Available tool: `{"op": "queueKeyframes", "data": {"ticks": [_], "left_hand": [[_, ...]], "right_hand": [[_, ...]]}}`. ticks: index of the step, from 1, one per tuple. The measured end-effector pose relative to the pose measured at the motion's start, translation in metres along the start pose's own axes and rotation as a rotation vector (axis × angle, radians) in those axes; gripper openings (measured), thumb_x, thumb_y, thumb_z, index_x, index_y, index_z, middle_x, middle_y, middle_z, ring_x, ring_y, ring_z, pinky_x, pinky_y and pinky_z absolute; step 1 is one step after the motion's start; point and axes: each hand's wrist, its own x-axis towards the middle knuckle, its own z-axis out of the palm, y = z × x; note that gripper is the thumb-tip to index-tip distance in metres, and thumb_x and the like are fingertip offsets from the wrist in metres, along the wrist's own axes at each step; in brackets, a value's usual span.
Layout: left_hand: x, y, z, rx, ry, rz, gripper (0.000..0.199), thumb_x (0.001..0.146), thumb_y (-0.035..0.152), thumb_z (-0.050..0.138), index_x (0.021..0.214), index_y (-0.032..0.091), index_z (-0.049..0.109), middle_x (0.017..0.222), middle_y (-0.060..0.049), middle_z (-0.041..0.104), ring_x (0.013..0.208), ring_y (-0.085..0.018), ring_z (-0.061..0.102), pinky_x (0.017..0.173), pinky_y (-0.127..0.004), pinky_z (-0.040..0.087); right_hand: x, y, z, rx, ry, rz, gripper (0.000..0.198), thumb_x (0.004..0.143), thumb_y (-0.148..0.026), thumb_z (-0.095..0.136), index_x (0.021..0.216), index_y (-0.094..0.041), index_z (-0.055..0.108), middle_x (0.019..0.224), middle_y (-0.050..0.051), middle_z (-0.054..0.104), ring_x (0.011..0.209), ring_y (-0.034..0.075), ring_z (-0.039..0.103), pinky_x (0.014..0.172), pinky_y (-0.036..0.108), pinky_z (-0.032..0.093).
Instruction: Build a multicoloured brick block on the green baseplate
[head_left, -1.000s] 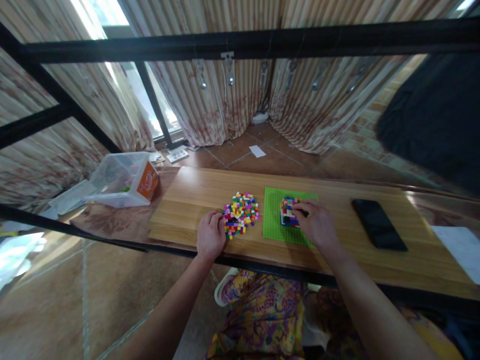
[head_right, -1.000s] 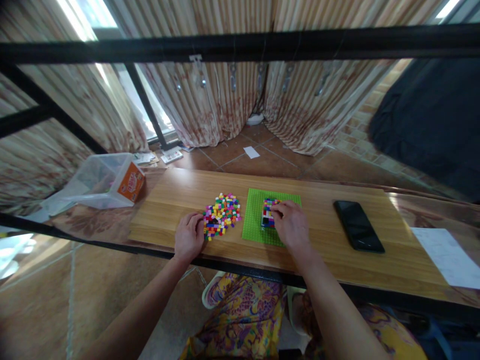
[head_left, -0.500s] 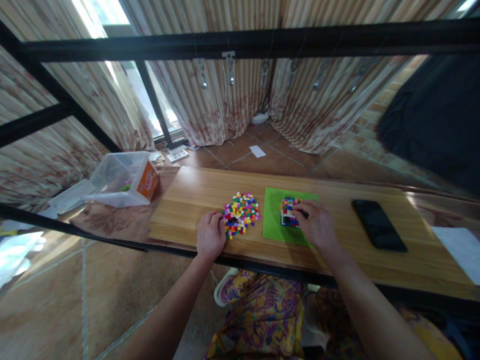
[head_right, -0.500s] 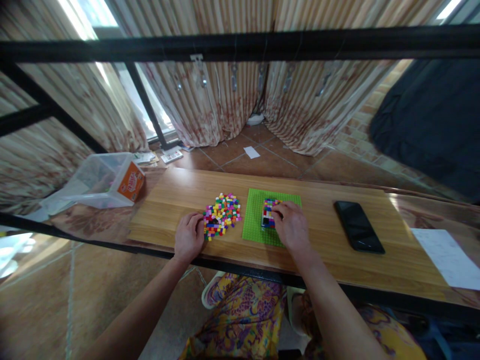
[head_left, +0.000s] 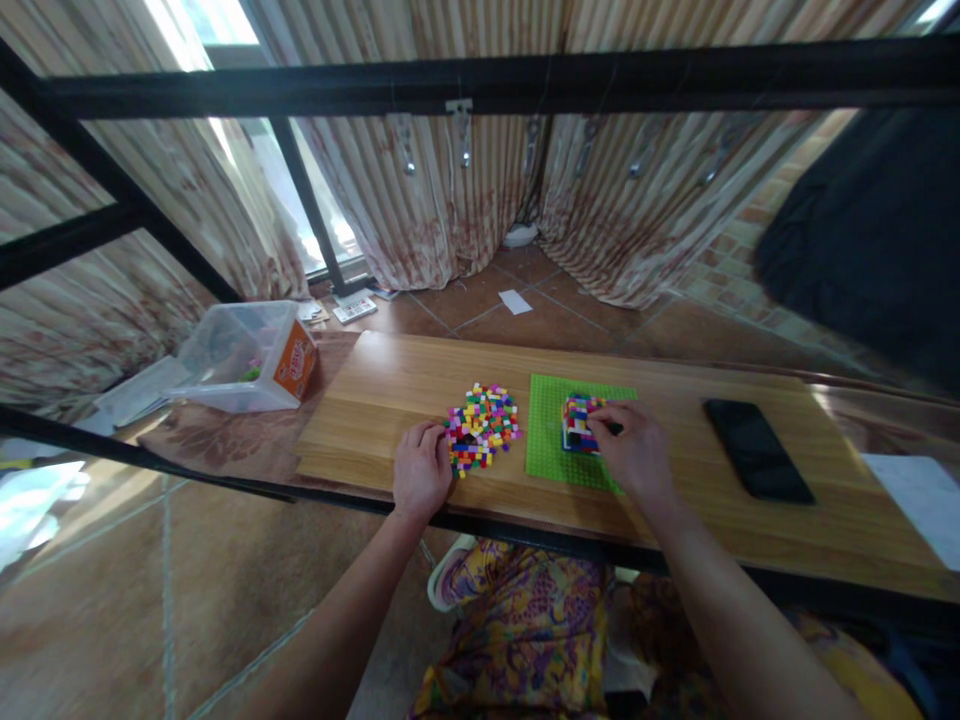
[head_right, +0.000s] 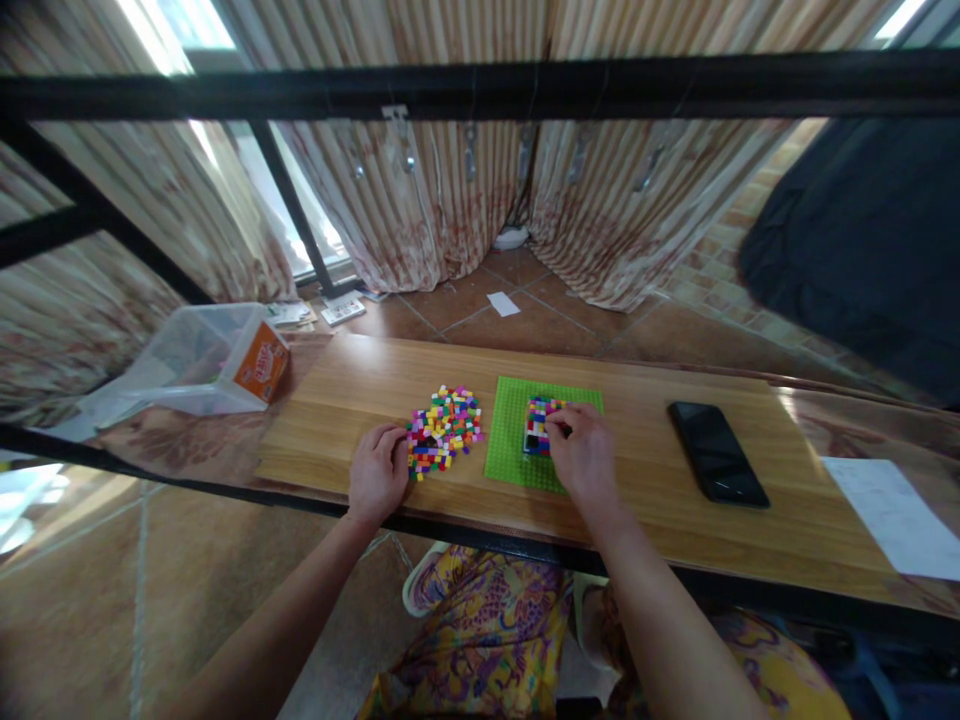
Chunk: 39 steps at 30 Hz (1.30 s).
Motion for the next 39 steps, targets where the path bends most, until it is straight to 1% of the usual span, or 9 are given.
{"op": "queueKeyframes", "data": {"ticks": [7, 13, 17, 20, 24, 27, 32, 35, 39], "left_hand": [[0.000, 0.000, 0.000, -0.004, 0.010, -0.003, 0.020, 0.096, 0.023, 0.050, 0.104, 0.017, 0.067, 0.110, -0.012, 0.067, 0.103, -0.026, 0.061, 0.095, -0.042, 0.051], [0.000, 0.001, 0.000, -0.016, 0.006, -0.015, 0.023, 0.098, 0.024, 0.046, 0.104, 0.018, 0.067, 0.110, -0.011, 0.067, 0.104, -0.025, 0.061, 0.094, -0.042, 0.052], [-0.001, 0.005, -0.004, -0.028, -0.001, -0.021, 0.025, 0.099, 0.029, 0.046, 0.107, 0.018, 0.066, 0.112, -0.012, 0.066, 0.107, -0.025, 0.061, 0.097, -0.042, 0.050], [-0.002, 0.009, -0.010, -0.053, -0.052, 0.005, 0.033, 0.096, 0.038, 0.053, 0.120, 0.017, 0.061, 0.122, -0.014, 0.063, 0.115, -0.027, 0.059, 0.101, -0.043, 0.047], [-0.004, 0.013, -0.019, -0.049, -0.178, 0.086, 0.068, 0.086, 0.058, 0.063, 0.139, 0.018, 0.048, 0.144, -0.018, 0.050, 0.132, -0.033, 0.048, 0.110, -0.048, 0.039], [-0.003, 0.014, -0.020, -0.018, -0.249, 0.127, 0.089, 0.078, 0.071, 0.063, 0.146, 0.017, 0.041, 0.153, -0.021, 0.041, 0.139, -0.037, 0.042, 0.113, -0.053, 0.035], [-0.003, 0.016, -0.016, 0.034, -0.297, 0.127, 0.104, 0.073, 0.076, 0.065, 0.151, 0.014, 0.033, 0.157, -0.023, 0.036, 0.146, -0.039, 0.034, 0.117, -0.057, 0.029], [-0.003, 0.016, -0.014, 0.053, -0.304, 0.097, 0.108, 0.071, 0.073, 0.069, 0.154, 0.016, 0.030, 0.157, -0.022, 0.036, 0.148, -0.038, 0.032, 0.119, -0.057, 0.027], [-0.004, 0.017, -0.011, 0.059, -0.313, 0.080, 0.110, 0.071, 0.075, 0.068, 0.155, 0.017, 0.027, 0.158, -0.021, 0.036, 0.148, -0.038, 0.031, 0.119, -0.056, 0.025]], "right_hand": [[-0.004, 0.000, 0.008, 0.031, 0.057, -0.037, 0.025, 0.083, -0.029, 0.052, 0.065, -0.021, 0.067, 0.085, 0.010, 0.067, 0.088, 0.025, 0.061, 0.088, 0.044, 0.048], [-0.009, -0.003, -0.005, 0.083, 0.068, 0.014, 0.024, 0.086, -0.031, 0.053, 0.079, -0.019, 0.072, 0.091, 0.011, 0.071, 0.089, 0.025, 0.064, 0.086, 0.043, 0.050], [-0.017, -0.017, -0.019, 0.136, 0.149, 0.032, 0.023, 0.091, -0.033, 0.052, 0.089, -0.020, 0.071, 0.092, 0.010, 0.072, 0.085, 0.024, 0.066, 0.080, 0.039, 0.052], [-0.017, -0.038, -0.019, 0.171, 0.116, -0.011, 0.023, 0.092, -0.034, 0.052, 0.091, -0.021, 0.071, 0.096, 0.009, 0.073, 0.090, 0.024, 0.067, 0.082, 0.039, 0.052], [-0.002, -0.069, 0.012, 0.204, -0.104, -0.122, 0.028, 0.093, -0.036, 0.050, 0.104, -0.020, 0.071, 0.103, 0.011, 0.072, 0.093, 0.024, 0.066, 0.085, 0.039, 0.052], [0.017, -0.084, 0.053, 0.160, -0.261, -0.182, 0.035, 0.094, -0.036, 0.049, 0.118, -0.017, 0.068, 0.119, 0.014, 0.069, 0.110, 0.026, 0.063, 0.098, 0.042, 0.048], [0.041, -0.092, 0.110, 0.026, -0.480, -0.261, 0.047, 0.098, -0.039, 0.046, 0.135, -0.012, 0.058, 0.142, 0.019, 0.057, 0.133, 0.029, 0.050, 0.110, 0.047, 0.038], [0.040, -0.092, 0.123, 0.011, -0.533, -0.303, 0.043, 0.099, -0.039, 0.044, 0.132, -0.018, 0.062, 0.142, 0.015, 0.059, 0.133, 0.029, 0.050, 0.111, 0.049, 0.036], [0.028, -0.092, 0.124, 0.045, -0.551, -0.345, 0.038, 0.100, -0.038, 0.044, 0.125, -0.019, 0.066, 0.138, 0.012, 0.062, 0.132, 0.027, 0.051, 0.111, 0.046, 0.037]]}}
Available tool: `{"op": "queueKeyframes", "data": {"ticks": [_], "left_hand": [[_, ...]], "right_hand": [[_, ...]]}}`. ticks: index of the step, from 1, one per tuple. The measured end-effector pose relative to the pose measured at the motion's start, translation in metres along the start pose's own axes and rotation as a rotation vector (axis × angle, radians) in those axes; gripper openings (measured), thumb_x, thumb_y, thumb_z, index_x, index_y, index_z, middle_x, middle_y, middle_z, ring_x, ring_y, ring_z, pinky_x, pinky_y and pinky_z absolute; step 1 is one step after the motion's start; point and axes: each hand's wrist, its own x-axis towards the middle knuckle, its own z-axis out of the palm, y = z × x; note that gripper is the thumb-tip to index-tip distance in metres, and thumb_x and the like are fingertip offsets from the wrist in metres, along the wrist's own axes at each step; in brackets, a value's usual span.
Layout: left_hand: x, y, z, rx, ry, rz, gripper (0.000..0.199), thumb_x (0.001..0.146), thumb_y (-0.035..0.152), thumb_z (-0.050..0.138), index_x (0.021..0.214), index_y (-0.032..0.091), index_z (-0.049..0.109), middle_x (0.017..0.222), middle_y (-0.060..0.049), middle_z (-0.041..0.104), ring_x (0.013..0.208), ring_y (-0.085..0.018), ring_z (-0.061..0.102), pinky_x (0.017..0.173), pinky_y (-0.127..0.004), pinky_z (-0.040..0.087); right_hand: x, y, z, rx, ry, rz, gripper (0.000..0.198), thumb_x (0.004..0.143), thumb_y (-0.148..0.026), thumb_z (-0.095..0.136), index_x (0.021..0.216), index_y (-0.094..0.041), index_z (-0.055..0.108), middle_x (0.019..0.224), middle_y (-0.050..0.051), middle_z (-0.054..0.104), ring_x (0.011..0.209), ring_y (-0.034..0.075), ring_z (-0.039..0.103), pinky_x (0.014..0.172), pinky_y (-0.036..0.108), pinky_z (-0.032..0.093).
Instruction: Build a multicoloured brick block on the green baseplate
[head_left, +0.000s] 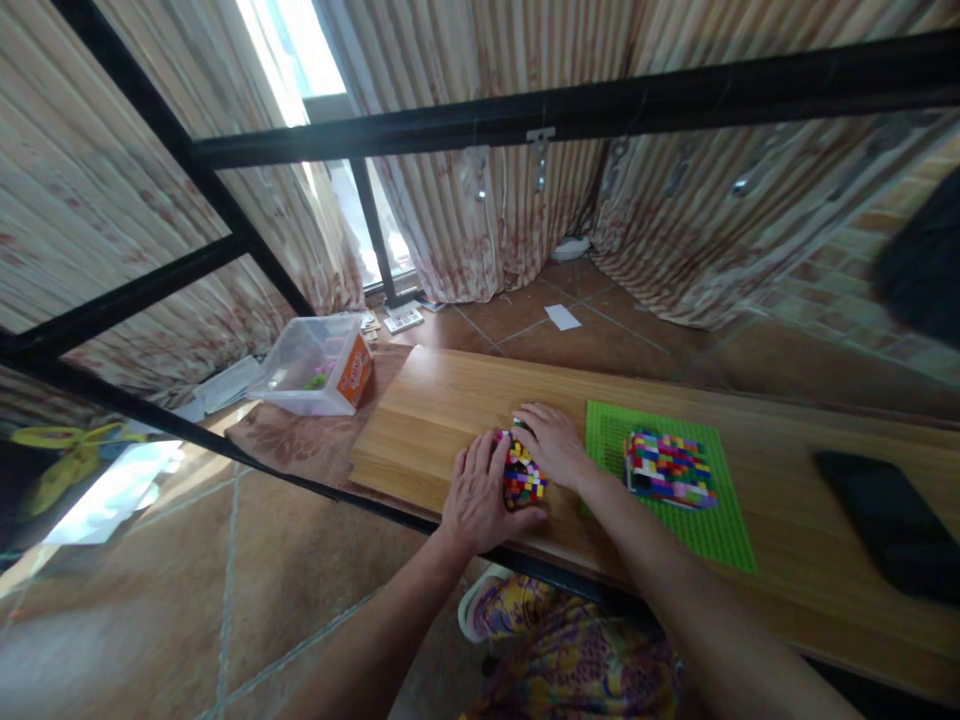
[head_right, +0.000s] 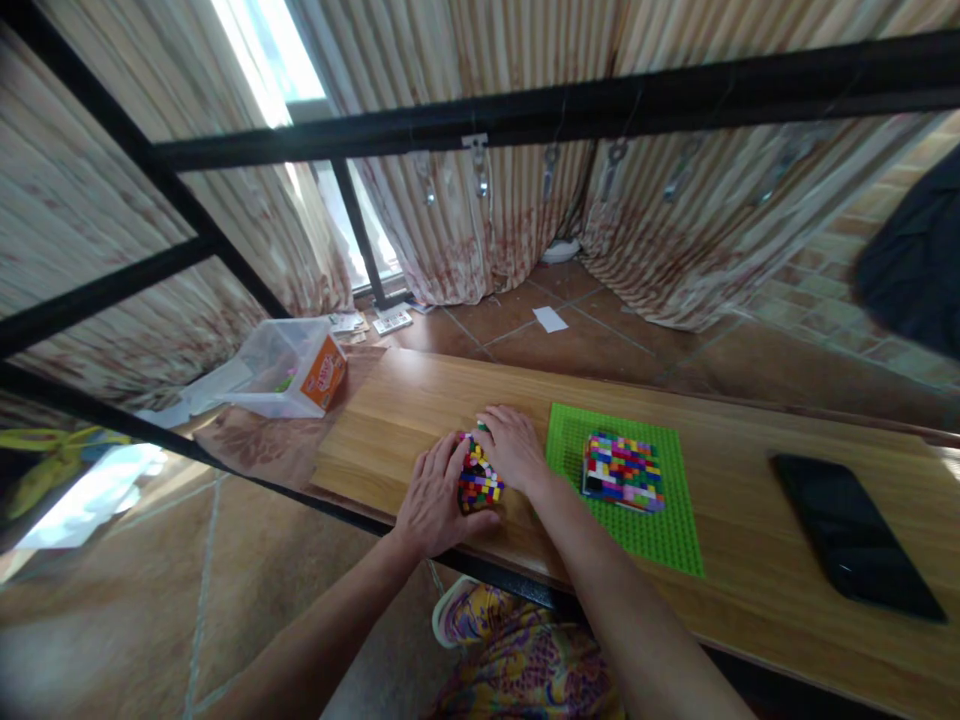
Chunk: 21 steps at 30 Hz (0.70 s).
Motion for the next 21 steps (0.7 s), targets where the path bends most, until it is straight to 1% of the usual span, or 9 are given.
{"op": "queueKeyframes", "data": {"ticks": [4, 8, 13, 15, 16, 19, 21], "left_hand": [[0.000, 0.001, 0.002, 0.004, 0.011, -0.018, 0.113, 0.069, 0.075, 0.069, 0.155, 0.016, 0.026, 0.158, -0.022, 0.037, 0.148, -0.038, 0.032, 0.119, -0.056, 0.026], [0.000, 0.001, 0.004, 0.000, 0.031, -0.019, 0.111, 0.069, 0.074, 0.070, 0.155, 0.018, 0.027, 0.157, -0.022, 0.038, 0.147, -0.038, 0.034, 0.118, -0.056, 0.027], [0.000, 0.001, 0.003, -0.004, 0.051, 0.009, 0.109, 0.071, 0.075, 0.068, 0.154, 0.015, 0.029, 0.156, -0.023, 0.039, 0.146, -0.038, 0.035, 0.118, -0.056, 0.028], [0.000, 0.001, 0.001, -0.014, 0.043, 0.008, 0.109, 0.070, 0.076, 0.067, 0.153, 0.016, 0.031, 0.155, -0.023, 0.039, 0.145, -0.039, 0.035, 0.118, -0.057, 0.028], [0.000, 0.001, 0.000, -0.019, 0.040, 0.003, 0.110, 0.069, 0.077, 0.067, 0.153, 0.017, 0.031, 0.155, -0.023, 0.039, 0.145, -0.039, 0.035, 0.118, -0.057, 0.028], [0.001, 0.002, -0.002, -0.028, 0.027, -0.003, 0.111, 0.067, 0.078, 0.068, 0.153, 0.018, 0.031, 0.155, -0.022, 0.039, 0.146, -0.040, 0.035, 0.118, -0.057, 0.027], [0.002, 0.002, -0.002, -0.029, 0.022, -0.003, 0.111, 0.067, 0.078, 0.069, 0.152, 0.018, 0.032, 0.155, -0.022, 0.039, 0.146, -0.039, 0.034, 0.119, -0.056, 0.026]], "right_hand": [[-0.014, -0.007, 0.005, 0.045, 0.031, -0.008, 0.037, 0.100, -0.037, 0.043, 0.121, -0.018, 0.068, 0.134, 0.013, 0.065, 0.129, 0.026, 0.053, 0.109, 0.045, 0.039], [-0.029, -0.017, 0.008, 0.093, 0.053, -0.014, 0.036, 0.100, -0.036, 0.043, 0.118, -0.020, 0.069, 0.132, 0.012, 0.065, 0.125, 0.025, 0.056, 0.108, 0.045, 0.041], [-0.039, -0.025, 0.001, 0.210, 0.053, -0.011, 0.036, 0.100, -0.034, 0.042, 0.119, -0.020, 0.068, 0.133, 0.012, 0.064, 0.125, 0.024, 0.057, 0.109, 0.043, 0.042], [-0.042, -0.020, -0.007, 0.246, 0.099, 0.003, 0.038, 0.101, -0.033, 0.039, 0.120, -0.018, 0.068, 0.133, 0.013, 0.064, 0.125, 0.023, 0.057, 0.109, 0.042, 0.042], [-0.044, -0.015, -0.012, 0.246, 0.145, 0.022, 0.039, 0.101, -0.032, 0.037, 0.119, -0.017, 0.068, 0.132, 0.014, 0.065, 0.124, 0.023, 0.057, 0.109, 0.042, 0.042], [-0.052, 0.005, -0.025, 0.151, 0.286, 0.105, 0.035, 0.098, -0.027, 0.040, 0.111, -0.016, 0.071, 0.120, 0.014, 0.069, 0.116, 0.025, 0.060, 0.104, 0.042, 0.045], [-0.057, 0.017, -0.029, 0.041, 0.260, 0.125, 0.032, 0.094, -0.019, 0.042, 0.107, -0.016, 0.072, 0.112, 0.014, 0.071, 0.109, 0.027, 0.061, 0.100, 0.043, 0.046]]}}
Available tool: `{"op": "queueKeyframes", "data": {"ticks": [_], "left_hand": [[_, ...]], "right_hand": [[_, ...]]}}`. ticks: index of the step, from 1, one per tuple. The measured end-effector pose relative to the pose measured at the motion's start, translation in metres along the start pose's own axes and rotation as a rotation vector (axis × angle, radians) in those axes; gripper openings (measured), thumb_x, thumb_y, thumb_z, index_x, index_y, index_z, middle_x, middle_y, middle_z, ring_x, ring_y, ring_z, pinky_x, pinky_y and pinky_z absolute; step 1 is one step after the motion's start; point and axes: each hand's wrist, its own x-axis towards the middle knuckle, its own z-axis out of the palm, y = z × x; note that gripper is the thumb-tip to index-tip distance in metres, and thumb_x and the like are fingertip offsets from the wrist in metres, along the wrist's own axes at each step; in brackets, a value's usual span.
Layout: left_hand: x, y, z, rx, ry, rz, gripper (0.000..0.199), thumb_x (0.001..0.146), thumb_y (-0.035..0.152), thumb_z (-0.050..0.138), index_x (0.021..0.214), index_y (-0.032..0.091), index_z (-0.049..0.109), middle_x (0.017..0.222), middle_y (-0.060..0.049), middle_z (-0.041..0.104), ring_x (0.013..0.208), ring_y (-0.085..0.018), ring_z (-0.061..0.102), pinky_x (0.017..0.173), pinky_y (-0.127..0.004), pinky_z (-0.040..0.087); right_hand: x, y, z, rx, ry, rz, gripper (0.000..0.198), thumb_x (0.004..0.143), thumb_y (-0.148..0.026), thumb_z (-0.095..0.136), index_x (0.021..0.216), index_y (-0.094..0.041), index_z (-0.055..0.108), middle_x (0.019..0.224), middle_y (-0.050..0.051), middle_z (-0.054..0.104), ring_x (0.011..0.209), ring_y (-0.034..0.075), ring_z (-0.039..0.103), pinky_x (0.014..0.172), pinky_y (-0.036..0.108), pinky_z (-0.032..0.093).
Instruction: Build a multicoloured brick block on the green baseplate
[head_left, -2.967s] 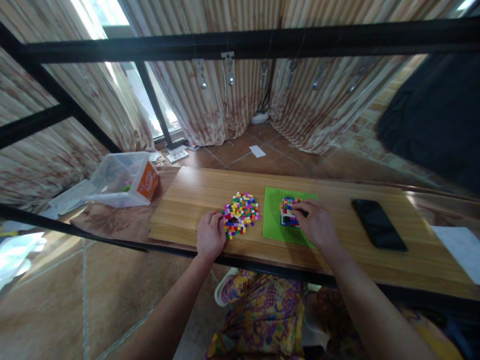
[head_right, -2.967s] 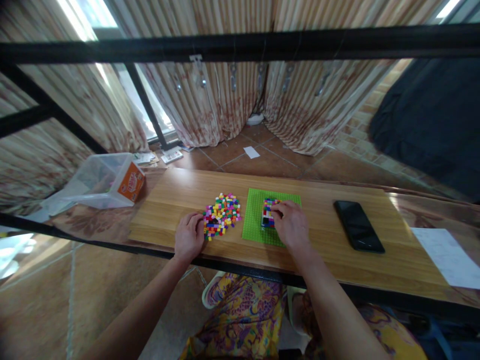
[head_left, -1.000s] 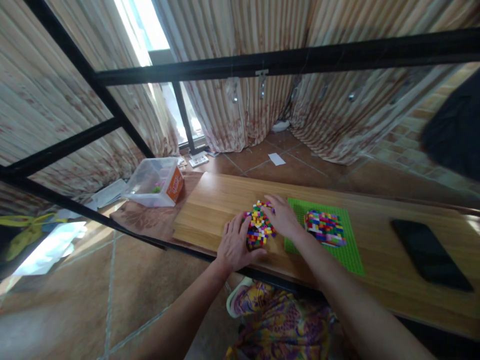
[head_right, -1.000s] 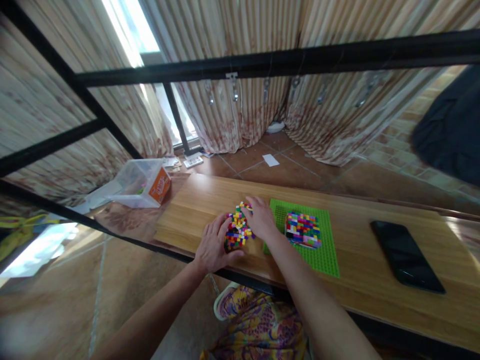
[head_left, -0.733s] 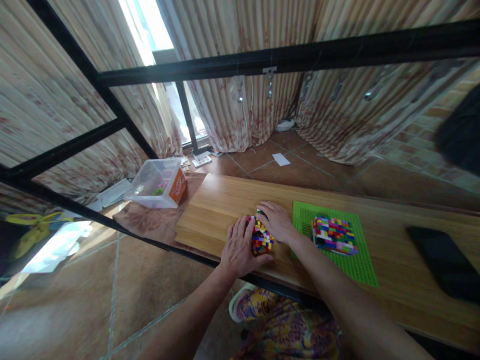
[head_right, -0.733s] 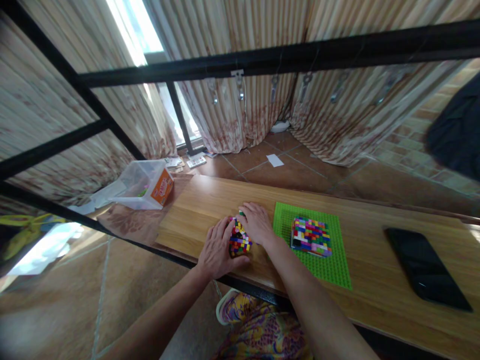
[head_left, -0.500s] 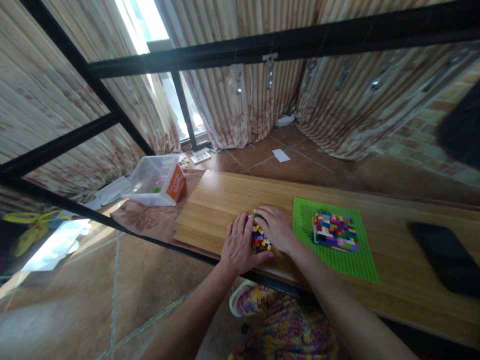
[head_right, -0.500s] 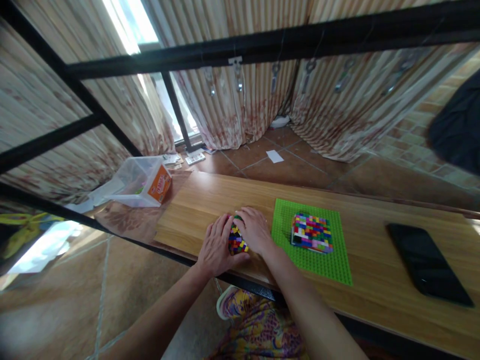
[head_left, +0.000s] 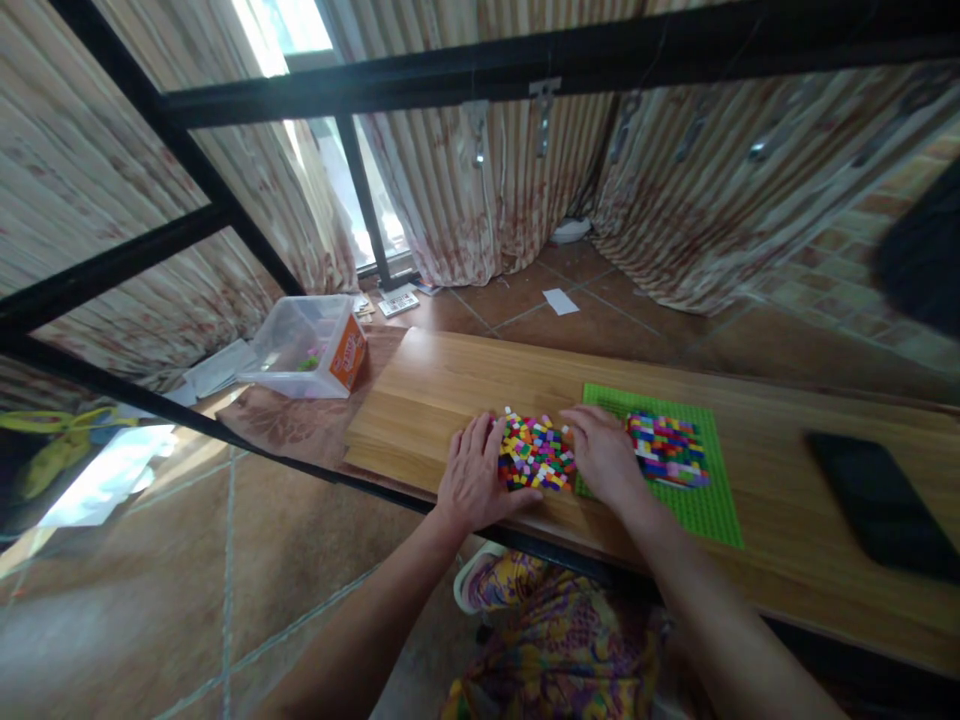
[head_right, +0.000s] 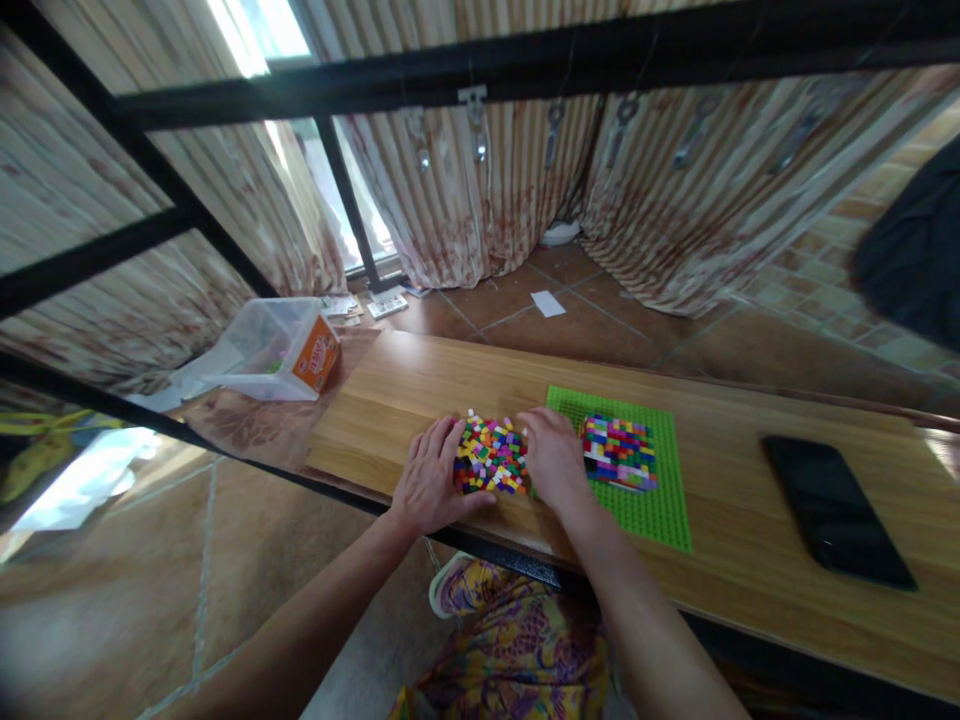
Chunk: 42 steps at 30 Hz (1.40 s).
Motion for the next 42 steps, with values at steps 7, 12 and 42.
{"op": "queueKeyframes", "data": {"ticks": [7, 12, 42], "left_hand": [[0.000, -0.001, 0.001, 0.017, 0.012, 0.010, 0.111, 0.067, 0.079, 0.067, 0.151, 0.015, 0.033, 0.155, -0.023, 0.039, 0.145, -0.039, 0.036, 0.118, -0.057, 0.027], [0.000, -0.001, 0.000, 0.016, 0.011, 0.000, 0.109, 0.067, 0.077, 0.069, 0.150, 0.016, 0.035, 0.154, -0.023, 0.041, 0.143, -0.039, 0.038, 0.117, -0.056, 0.029], [0.003, -0.006, 0.001, 0.103, 0.066, 0.047, 0.091, 0.077, 0.071, 0.064, 0.145, 0.014, 0.041, 0.150, -0.021, 0.046, 0.137, -0.038, 0.045, 0.112, -0.052, 0.037]], "right_hand": [[-0.004, 0.011, 0.011, -0.196, -0.085, 0.055, 0.021, 0.089, -0.019, 0.049, 0.082, -0.020, 0.069, 0.092, 0.013, 0.067, 0.090, 0.027, 0.060, 0.087, 0.042, 0.046], [-0.005, 0.009, 0.014, -0.182, -0.043, 0.082, 0.022, 0.090, -0.019, 0.049, 0.077, -0.020, 0.066, 0.089, 0.011, 0.066, 0.087, 0.025, 0.059, 0.085, 0.040, 0.046], [-0.051, 0.032, -0.089, 0.130, 0.269, 0.248, 0.027, 0.088, -0.040, 0.058, 0.091, -0.021, 0.076, 0.094, 0.009, 0.077, 0.085, 0.025, 0.070, 0.080, 0.041, 0.054]]}}
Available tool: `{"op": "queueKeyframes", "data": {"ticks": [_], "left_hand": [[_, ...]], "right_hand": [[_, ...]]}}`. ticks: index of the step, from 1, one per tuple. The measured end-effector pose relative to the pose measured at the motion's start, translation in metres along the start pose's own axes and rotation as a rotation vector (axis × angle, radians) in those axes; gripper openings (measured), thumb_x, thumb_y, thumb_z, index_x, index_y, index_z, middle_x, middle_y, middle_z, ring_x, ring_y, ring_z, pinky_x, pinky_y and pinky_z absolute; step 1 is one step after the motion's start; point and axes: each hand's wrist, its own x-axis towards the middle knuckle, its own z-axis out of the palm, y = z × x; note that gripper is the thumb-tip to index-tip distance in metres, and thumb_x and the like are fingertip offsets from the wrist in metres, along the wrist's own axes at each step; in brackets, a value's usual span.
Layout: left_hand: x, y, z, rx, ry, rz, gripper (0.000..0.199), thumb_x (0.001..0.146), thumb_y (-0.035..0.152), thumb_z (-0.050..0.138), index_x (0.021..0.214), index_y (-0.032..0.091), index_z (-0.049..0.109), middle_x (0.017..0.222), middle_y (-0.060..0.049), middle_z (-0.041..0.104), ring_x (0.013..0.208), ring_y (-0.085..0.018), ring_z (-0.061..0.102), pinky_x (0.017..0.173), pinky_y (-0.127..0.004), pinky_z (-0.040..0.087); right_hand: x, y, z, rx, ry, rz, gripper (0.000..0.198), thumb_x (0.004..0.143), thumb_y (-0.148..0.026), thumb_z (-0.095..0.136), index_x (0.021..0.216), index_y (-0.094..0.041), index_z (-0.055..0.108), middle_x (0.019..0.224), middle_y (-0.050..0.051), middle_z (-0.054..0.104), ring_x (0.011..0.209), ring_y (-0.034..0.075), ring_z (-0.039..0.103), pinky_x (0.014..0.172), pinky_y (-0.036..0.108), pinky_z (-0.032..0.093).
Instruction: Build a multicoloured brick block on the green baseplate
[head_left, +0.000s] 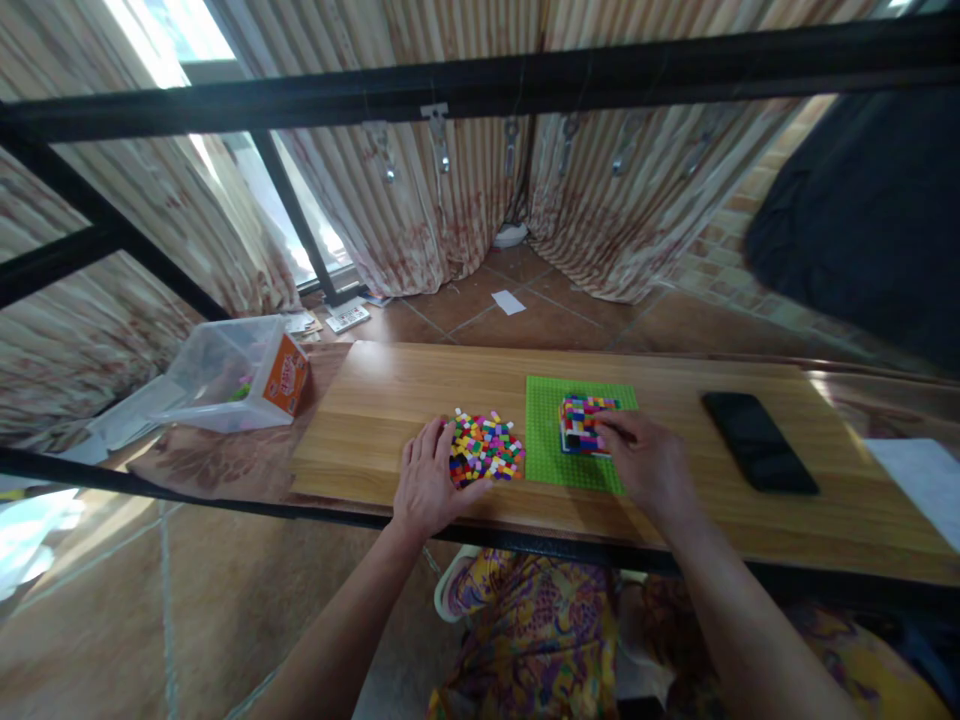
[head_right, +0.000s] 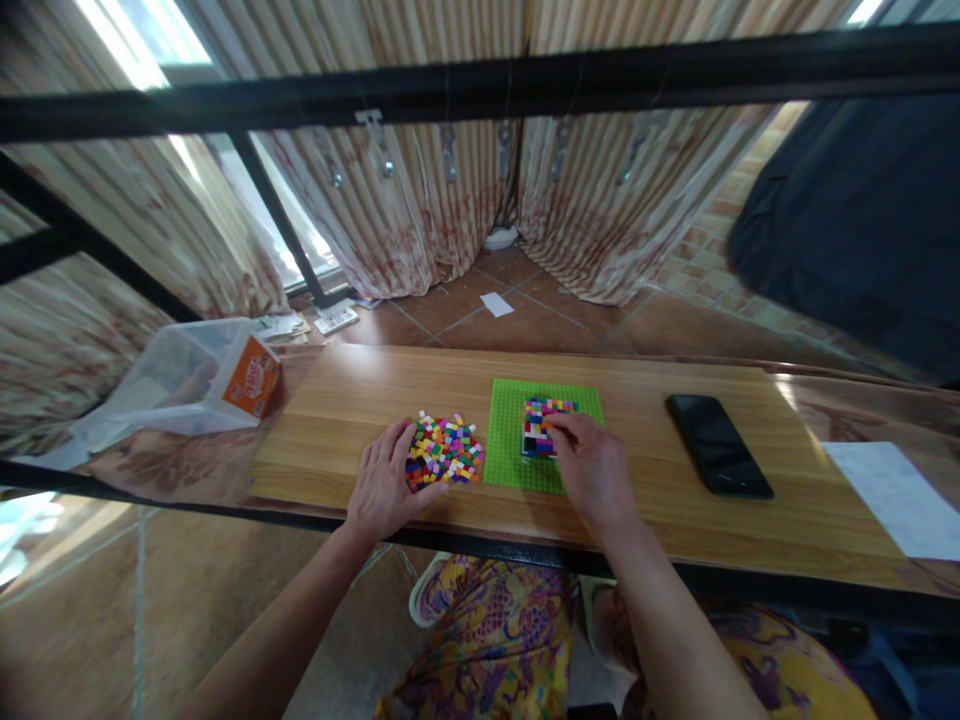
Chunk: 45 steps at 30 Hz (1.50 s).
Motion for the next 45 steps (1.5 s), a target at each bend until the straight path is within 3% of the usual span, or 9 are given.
{"op": "queueKeyframes", "data": {"ticks": [7, 12, 19, 28, 35, 42, 45], "left_hand": [[0.001, 0.001, -0.001, -0.009, 0.003, -0.016, 0.090, 0.077, 0.070, 0.065, 0.145, 0.015, 0.042, 0.149, -0.021, 0.047, 0.137, -0.037, 0.045, 0.112, -0.052, 0.037], [0.000, 0.000, 0.000, -0.008, -0.002, -0.019, 0.091, 0.077, 0.071, 0.064, 0.146, 0.015, 0.041, 0.150, -0.020, 0.047, 0.137, -0.037, 0.045, 0.111, -0.051, 0.038], [0.000, 0.001, 0.000, -0.011, -0.004, -0.027, 0.091, 0.077, 0.069, 0.066, 0.146, 0.016, 0.041, 0.150, -0.020, 0.047, 0.137, -0.037, 0.045, 0.111, -0.051, 0.039], [0.000, 0.002, -0.002, -0.007, -0.028, -0.034, 0.090, 0.078, 0.069, 0.065, 0.146, 0.015, 0.040, 0.151, -0.020, 0.046, 0.138, -0.038, 0.044, 0.112, -0.052, 0.037], [0.001, 0.003, -0.003, -0.031, -0.009, -0.025, 0.089, 0.077, 0.069, 0.066, 0.145, 0.015, 0.042, 0.149, -0.020, 0.047, 0.136, -0.037, 0.045, 0.112, -0.052, 0.037], [0.000, 0.002, -0.002, -0.033, -0.025, -0.028, 0.092, 0.076, 0.070, 0.066, 0.145, 0.014, 0.043, 0.150, -0.021, 0.046, 0.138, -0.037, 0.044, 0.113, -0.053, 0.035], [-0.001, 0.002, -0.001, -0.029, -0.034, -0.036, 0.092, 0.076, 0.070, 0.066, 0.145, 0.014, 0.042, 0.151, -0.021, 0.046, 0.138, -0.037, 0.044, 0.114, -0.053, 0.034]], "right_hand": [[0.012, 0.014, 0.023, -0.162, 0.012, -0.180, 0.028, 0.091, -0.034, 0.054, 0.080, -0.023, 0.077, 0.094, 0.009, 0.074, 0.095, 0.027, 0.064, 0.090, 0.047, 0.050], [0.011, 0.021, 0.026, -0.186, 0.071, -0.169, 0.025, 0.089, -0.034, 0.059, 0.081, -0.022, 0.079, 0.099, 0.011, 0.070, 0.096, 0.027, 0.062, 0.091, 0.048, 0.048], [0.012, 0.021, 0.028, -0.134, 0.126, -0.020, 0.023, 0.084, -0.039, 0.064, 0.076, -0.023, 0.077, 0.099, 0.010, 0.068, 0.097, 0.027, 0.061, 0.091, 0.049, 0.046], [0.004, 0.020, 0.031, -0.159, 0.155, -0.208, 0.022, 0.088, -0.030, 0.059, 0.076, -0.023, 0.076, 0.094, 0.009, 0.070, 0.097, 0.026, 0.061, 0.092, 0.047, 0.045], [0.000, 0.022, 0.026, -0.221, 0.090, -0.224, 0.025, 0.092, -0.031, 0.055, 0.087, -0.023, 0.078, 0.104, 0.011, 0.070, 0.105, 0.027, 0.061, 0.095, 0.047, 0.045], [-0.008, -0.004, 0.025, -0.207, 0.114, -0.220, 0.027, 0.095, -0.031, 0.050, 0.098, -0.023, 0.076, 0.105, 0.010, 0.072, 0.103, 0.027, 0.063, 0.093, 0.045, 0.047], [-0.006, -0.028, 0.042, -0.196, -0.005, -0.245, 0.029, 0.097, -0.029, 0.047, 0.097, -0.023, 0.075, 0.096, 0.009, 0.074, 0.094, 0.025, 0.065, 0.089, 0.041, 0.048]]}}
